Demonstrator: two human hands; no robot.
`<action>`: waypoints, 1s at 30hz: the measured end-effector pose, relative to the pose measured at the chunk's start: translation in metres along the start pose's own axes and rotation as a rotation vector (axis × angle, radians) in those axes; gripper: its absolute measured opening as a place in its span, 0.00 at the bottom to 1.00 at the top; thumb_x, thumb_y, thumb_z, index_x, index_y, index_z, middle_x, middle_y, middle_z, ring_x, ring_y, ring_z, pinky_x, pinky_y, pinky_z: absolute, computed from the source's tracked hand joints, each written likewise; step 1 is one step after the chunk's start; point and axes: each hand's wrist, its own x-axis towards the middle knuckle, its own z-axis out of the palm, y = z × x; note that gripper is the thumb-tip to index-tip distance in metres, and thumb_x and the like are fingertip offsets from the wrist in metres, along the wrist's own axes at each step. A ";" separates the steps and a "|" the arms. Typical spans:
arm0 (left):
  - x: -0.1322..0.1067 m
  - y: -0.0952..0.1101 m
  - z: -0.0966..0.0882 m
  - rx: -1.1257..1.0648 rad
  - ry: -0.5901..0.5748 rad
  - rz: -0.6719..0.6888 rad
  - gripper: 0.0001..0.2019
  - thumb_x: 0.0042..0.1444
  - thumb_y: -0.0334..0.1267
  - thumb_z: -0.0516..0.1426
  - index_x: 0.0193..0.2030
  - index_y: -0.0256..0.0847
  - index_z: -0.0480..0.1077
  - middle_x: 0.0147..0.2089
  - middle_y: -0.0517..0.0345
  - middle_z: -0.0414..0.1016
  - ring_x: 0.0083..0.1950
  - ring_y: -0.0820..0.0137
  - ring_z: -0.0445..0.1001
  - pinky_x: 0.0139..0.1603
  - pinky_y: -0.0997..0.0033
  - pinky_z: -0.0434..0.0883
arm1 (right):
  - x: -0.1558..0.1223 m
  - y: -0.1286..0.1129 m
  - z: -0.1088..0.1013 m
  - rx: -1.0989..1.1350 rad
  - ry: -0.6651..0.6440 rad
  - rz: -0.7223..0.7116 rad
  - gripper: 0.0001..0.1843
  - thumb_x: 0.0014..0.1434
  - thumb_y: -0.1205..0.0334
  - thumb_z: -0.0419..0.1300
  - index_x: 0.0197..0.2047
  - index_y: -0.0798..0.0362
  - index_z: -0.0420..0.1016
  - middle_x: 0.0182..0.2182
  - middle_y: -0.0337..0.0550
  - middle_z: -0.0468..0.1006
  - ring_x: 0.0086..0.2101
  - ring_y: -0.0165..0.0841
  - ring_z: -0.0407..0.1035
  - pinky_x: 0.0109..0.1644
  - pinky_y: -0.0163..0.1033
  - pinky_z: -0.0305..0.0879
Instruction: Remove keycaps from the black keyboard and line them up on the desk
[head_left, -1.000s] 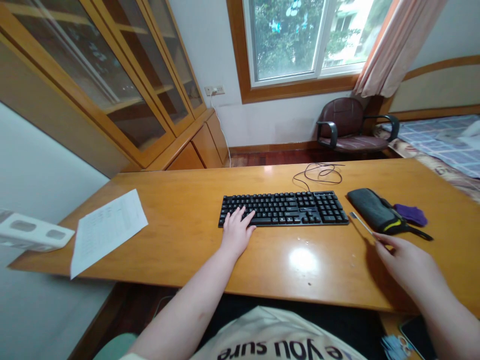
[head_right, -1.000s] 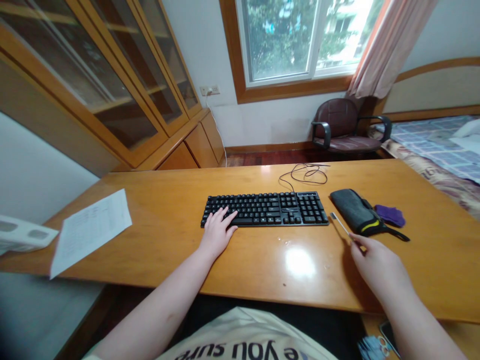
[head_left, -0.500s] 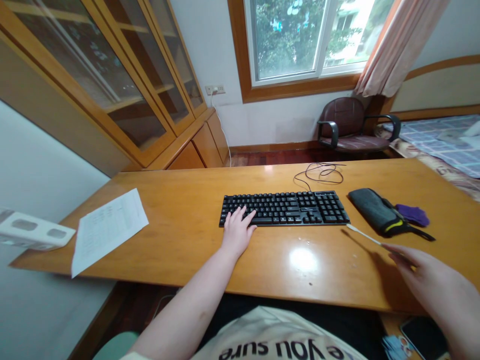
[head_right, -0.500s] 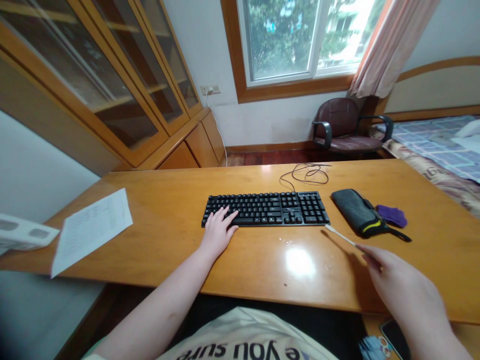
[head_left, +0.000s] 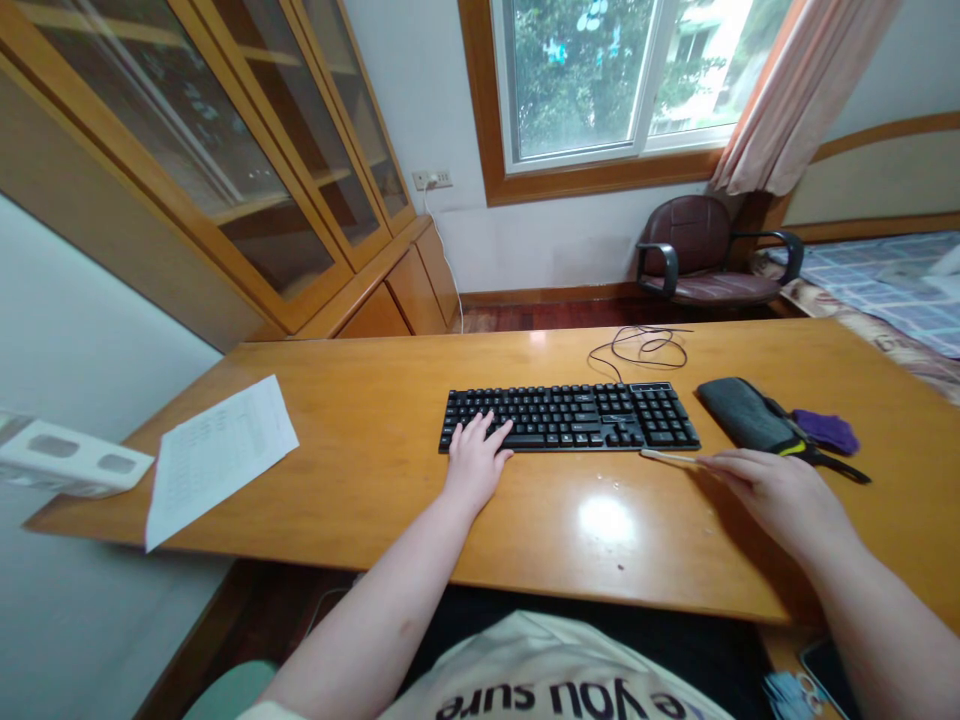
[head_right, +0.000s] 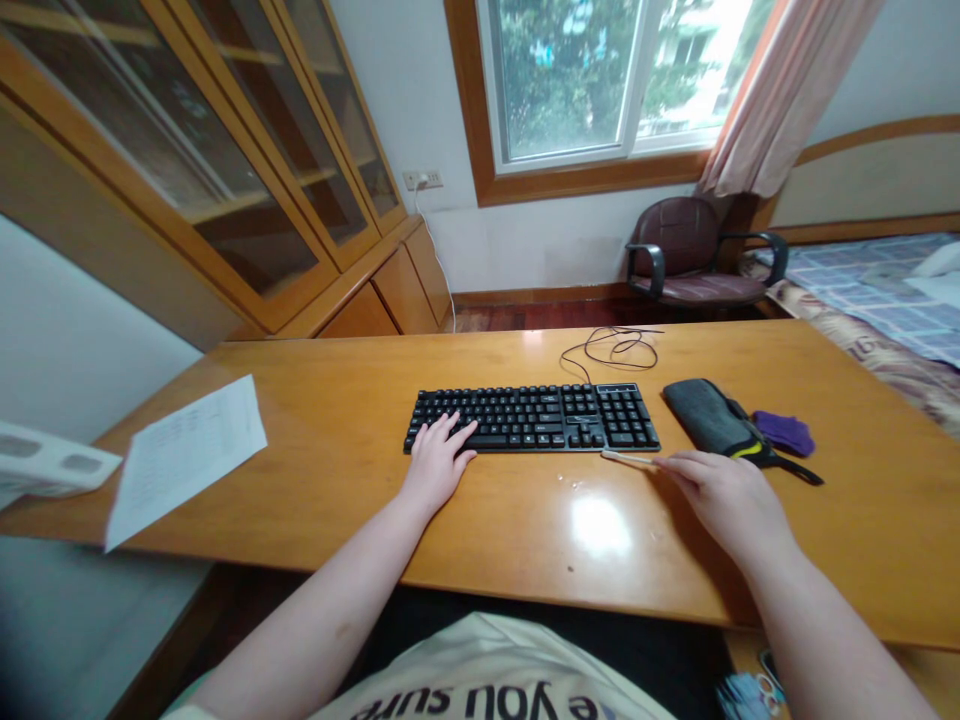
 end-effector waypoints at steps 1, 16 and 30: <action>0.000 0.000 0.000 0.000 0.000 0.000 0.22 0.56 0.42 0.57 0.58 0.54 0.64 0.63 0.55 0.61 0.65 0.61 0.56 0.65 0.50 0.50 | -0.001 0.002 0.002 0.003 0.022 -0.015 0.15 0.60 0.60 0.52 0.39 0.48 0.81 0.37 0.40 0.81 0.35 0.37 0.75 0.38 0.40 0.68; 0.000 -0.001 0.001 -0.010 0.005 0.006 0.22 0.56 0.42 0.56 0.58 0.53 0.64 0.63 0.55 0.61 0.65 0.61 0.56 0.65 0.50 0.50 | -0.002 0.012 -0.001 -0.101 0.059 0.053 0.16 0.60 0.60 0.51 0.36 0.48 0.81 0.36 0.40 0.81 0.35 0.37 0.75 0.36 0.39 0.67; 0.000 -0.001 0.001 -0.016 0.010 0.008 0.22 0.56 0.42 0.57 0.58 0.54 0.64 0.63 0.55 0.61 0.65 0.61 0.56 0.65 0.50 0.50 | 0.003 0.009 -0.020 0.030 0.011 0.081 0.16 0.57 0.58 0.51 0.35 0.48 0.81 0.36 0.41 0.81 0.36 0.37 0.75 0.39 0.40 0.68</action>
